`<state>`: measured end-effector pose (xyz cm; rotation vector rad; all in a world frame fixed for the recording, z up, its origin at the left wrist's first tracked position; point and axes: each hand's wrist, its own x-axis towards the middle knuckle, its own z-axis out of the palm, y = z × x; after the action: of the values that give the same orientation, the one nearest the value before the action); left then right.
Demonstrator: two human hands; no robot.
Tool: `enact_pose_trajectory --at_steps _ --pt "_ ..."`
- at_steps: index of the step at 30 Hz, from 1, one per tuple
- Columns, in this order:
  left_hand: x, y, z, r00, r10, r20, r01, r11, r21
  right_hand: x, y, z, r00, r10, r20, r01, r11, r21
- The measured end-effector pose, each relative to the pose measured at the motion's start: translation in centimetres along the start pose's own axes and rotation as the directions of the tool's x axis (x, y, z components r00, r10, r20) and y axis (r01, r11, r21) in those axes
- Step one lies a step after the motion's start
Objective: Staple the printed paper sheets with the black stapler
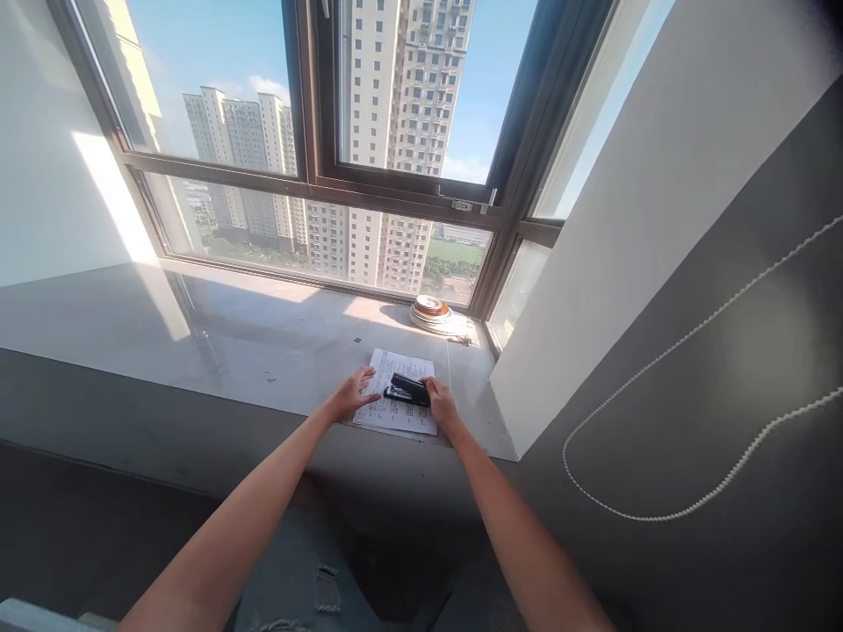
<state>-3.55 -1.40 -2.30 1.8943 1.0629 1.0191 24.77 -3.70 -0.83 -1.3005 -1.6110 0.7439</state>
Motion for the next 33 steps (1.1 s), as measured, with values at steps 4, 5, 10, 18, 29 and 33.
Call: enact_pose_trajectory --at_steps 4,5,10,18,29,33 --pt "0.3 -0.3 -0.3 0.999 -0.038 0.004 0.038 0.995 -0.091 -0.2 -0.2 -0.1 0.999 0.010 -0.032 -0.011 1.000 -0.010" --pt "0.4 -0.2 -0.3 0.999 -0.037 0.007 0.038 0.995 -0.095 -0.2 -0.2 0.0 1.000 0.000 -0.032 -0.001 1.000 -0.025" --pt "0.2 0.2 -0.3 0.999 -0.042 -0.004 0.041 0.994 -0.097 -0.3 -0.3 0.0 0.998 -0.034 -0.045 0.030 0.996 -0.083" --pt "0.0 0.2 -0.4 0.997 -0.068 -0.018 0.066 0.989 -0.130 -1.5 -1.6 -0.1 0.988 -0.155 0.022 0.156 0.977 -0.143" --pt "0.9 -0.6 -1.0 0.955 -0.275 -0.111 0.178 0.830 -0.528 -2.6 -5.7 2.2 0.720 -0.689 0.079 0.627 0.598 -0.500" --pt "0.7 -0.3 -1.1 0.943 -0.314 -0.115 0.188 0.782 -0.595 -1.9 -6.8 3.6 0.600 -0.744 0.293 0.747 0.392 -0.537"
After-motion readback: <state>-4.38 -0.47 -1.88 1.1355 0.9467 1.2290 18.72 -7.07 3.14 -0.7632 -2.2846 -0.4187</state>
